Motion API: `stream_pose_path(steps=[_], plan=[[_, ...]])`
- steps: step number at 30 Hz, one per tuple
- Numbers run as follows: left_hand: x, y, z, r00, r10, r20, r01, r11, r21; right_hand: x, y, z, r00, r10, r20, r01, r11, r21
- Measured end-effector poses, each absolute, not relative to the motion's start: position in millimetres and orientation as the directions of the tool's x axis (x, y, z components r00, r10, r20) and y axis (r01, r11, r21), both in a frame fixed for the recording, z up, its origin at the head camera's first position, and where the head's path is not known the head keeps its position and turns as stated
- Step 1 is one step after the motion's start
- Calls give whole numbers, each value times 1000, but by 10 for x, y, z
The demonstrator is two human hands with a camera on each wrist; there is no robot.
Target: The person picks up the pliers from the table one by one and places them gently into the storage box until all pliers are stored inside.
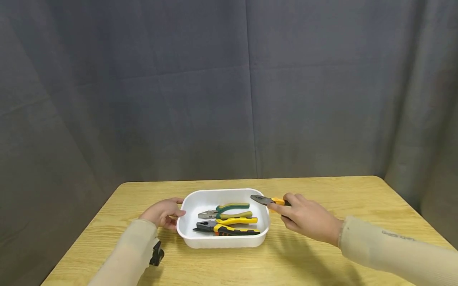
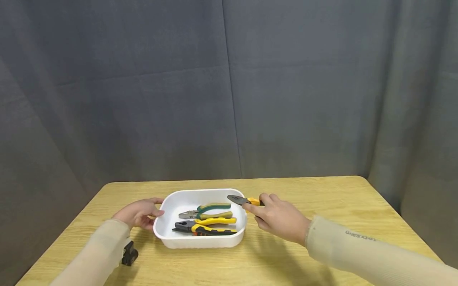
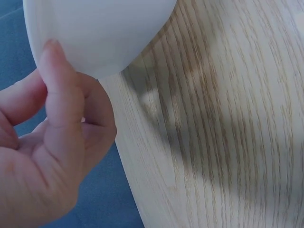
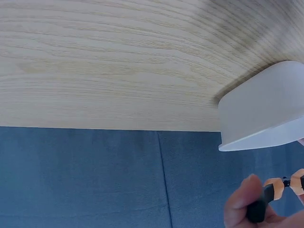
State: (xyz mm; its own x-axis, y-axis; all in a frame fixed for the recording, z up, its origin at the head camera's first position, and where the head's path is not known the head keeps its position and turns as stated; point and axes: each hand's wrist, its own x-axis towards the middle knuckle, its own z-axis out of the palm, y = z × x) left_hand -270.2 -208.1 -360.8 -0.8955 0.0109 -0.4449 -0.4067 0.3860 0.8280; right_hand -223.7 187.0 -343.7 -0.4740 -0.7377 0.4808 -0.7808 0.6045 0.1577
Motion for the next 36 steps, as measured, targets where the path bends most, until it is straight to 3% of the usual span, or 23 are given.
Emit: stream_pose_path(steps=[17, 27, 36], plan=[[-2664, -2053, -3594, -893, 10, -449, -412, 382, 828, -2352, 1659, -3485, -374, -798, 472, -821, 522, 232], [-2650, -2047, -3612, -893, 9, -450, -413, 383, 827, -2400, 1471, -3449, -417, -833, 365, -820, 518, 245], [-2623, -2025, -3604, -896, 14, -444, -404, 394, 826, -2506, 1311, -3437, -388, -878, 281, -814, 470, 341]])
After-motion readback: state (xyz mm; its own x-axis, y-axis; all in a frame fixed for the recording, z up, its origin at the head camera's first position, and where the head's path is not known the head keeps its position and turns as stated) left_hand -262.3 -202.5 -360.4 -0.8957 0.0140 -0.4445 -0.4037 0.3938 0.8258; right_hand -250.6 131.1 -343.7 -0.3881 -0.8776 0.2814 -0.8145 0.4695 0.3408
